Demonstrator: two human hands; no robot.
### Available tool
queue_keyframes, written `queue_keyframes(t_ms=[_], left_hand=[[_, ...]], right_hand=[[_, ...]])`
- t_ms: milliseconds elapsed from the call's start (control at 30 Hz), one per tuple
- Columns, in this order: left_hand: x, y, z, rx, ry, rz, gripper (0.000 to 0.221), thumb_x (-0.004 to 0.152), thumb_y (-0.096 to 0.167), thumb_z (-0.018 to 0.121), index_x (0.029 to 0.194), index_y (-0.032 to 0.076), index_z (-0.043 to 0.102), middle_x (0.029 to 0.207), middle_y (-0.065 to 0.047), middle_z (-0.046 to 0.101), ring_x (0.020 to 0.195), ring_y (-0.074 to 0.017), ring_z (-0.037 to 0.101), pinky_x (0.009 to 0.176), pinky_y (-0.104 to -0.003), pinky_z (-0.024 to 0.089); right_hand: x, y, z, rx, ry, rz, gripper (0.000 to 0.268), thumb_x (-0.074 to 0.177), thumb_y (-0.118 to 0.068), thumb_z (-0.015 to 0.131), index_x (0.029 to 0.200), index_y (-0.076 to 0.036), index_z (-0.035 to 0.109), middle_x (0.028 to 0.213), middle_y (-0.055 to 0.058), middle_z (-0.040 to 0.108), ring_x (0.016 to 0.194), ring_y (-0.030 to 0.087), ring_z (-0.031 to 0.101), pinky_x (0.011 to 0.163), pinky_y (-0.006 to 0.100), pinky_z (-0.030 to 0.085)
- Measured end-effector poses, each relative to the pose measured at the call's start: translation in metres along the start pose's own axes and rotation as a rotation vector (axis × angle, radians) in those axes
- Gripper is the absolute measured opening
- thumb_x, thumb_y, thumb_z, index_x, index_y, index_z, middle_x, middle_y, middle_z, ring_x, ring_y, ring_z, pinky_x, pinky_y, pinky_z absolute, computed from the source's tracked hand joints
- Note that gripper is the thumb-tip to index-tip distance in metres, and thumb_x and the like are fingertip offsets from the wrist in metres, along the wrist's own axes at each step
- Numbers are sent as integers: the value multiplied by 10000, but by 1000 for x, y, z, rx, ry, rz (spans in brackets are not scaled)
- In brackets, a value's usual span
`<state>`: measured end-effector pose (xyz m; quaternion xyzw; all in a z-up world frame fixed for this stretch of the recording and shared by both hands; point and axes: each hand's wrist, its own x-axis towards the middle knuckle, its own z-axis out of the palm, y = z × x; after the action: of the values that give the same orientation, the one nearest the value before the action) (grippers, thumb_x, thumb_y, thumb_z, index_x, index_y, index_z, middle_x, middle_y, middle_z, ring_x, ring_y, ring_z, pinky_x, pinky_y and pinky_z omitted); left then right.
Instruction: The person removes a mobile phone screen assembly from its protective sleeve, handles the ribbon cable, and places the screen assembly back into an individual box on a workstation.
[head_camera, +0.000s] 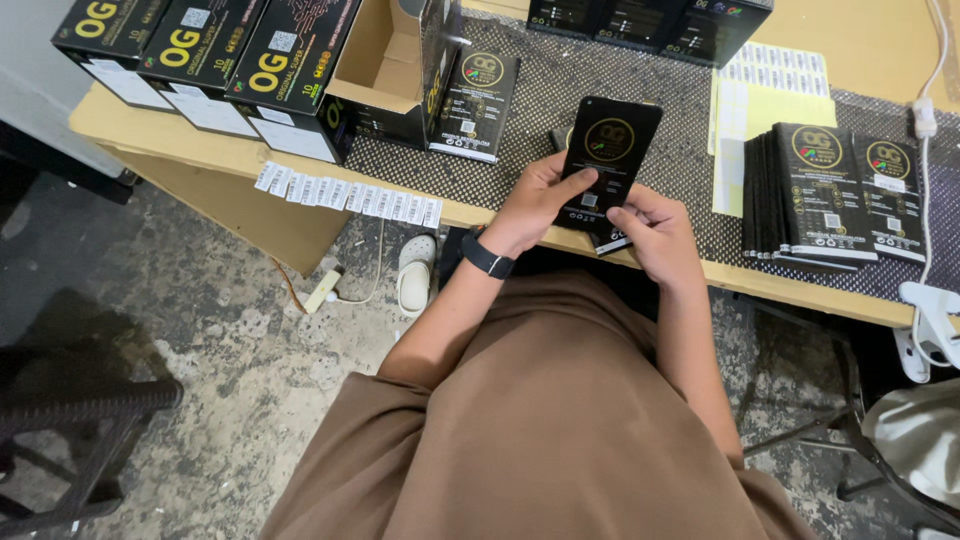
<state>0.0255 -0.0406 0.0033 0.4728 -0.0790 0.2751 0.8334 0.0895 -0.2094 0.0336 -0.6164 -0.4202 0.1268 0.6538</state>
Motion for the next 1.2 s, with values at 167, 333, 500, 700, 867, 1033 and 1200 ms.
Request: queue_keyframes(t_ms=[167,333,500,700,867,1033,1200], left_hand=[[-1,-10,-9,-125,15,-81,195,1036,91,656,1192,11,741,1084,-160,771,1033,-198,728,925,-348,594],[0,-18,-15,-192,-40,-108,344,1125,260,504,1286,16,685,1198,-135,728,1143,-218,685,1012,-386,557],[-4,-19,-14,-171,-30,-108,366,1161,268,447,1361,31,640,1279,-73,674,1179,-154,611,1082,-396,493],[0,-5,0,27,-31,-8,243,1013,93,694,1254,66,702,1161,-71,748,1104,-129,671,964,-333,578],[5,-27,-15,-141,55,-110,212,1029,102,666,1216,17,720,1108,-147,761,1042,-199,724,925,-363,605],[6,-30,-21,-217,34,-139,289,1096,192,583,1318,26,664,1216,-136,715,1144,-223,673,999,-415,566],[6,-16,-12,-213,-53,-137,440,1165,337,437,1451,26,562,1319,-163,662,1203,-290,661,1034,-464,554]], right_hand=[[-2,4,1,62,0,-13,281,934,126,640,1180,31,737,901,74,691,932,96,600,814,273,516],[-2,12,-1,205,19,8,308,935,126,612,1221,58,705,964,114,720,972,120,653,876,305,548],[-4,17,-5,228,16,17,291,946,118,610,1215,59,705,952,103,720,926,103,649,855,291,546],[-4,13,-8,107,-5,12,282,942,112,629,1203,43,711,955,96,714,940,109,630,863,288,529],[-2,6,-7,23,-37,-19,295,950,109,628,1216,21,721,981,89,717,973,106,611,875,289,516],[-3,9,-8,72,-24,7,278,959,86,636,1217,19,714,1007,66,705,957,88,609,894,292,521],[0,3,-8,64,-33,-5,260,955,73,631,1194,18,717,990,64,710,966,93,620,876,281,523]])
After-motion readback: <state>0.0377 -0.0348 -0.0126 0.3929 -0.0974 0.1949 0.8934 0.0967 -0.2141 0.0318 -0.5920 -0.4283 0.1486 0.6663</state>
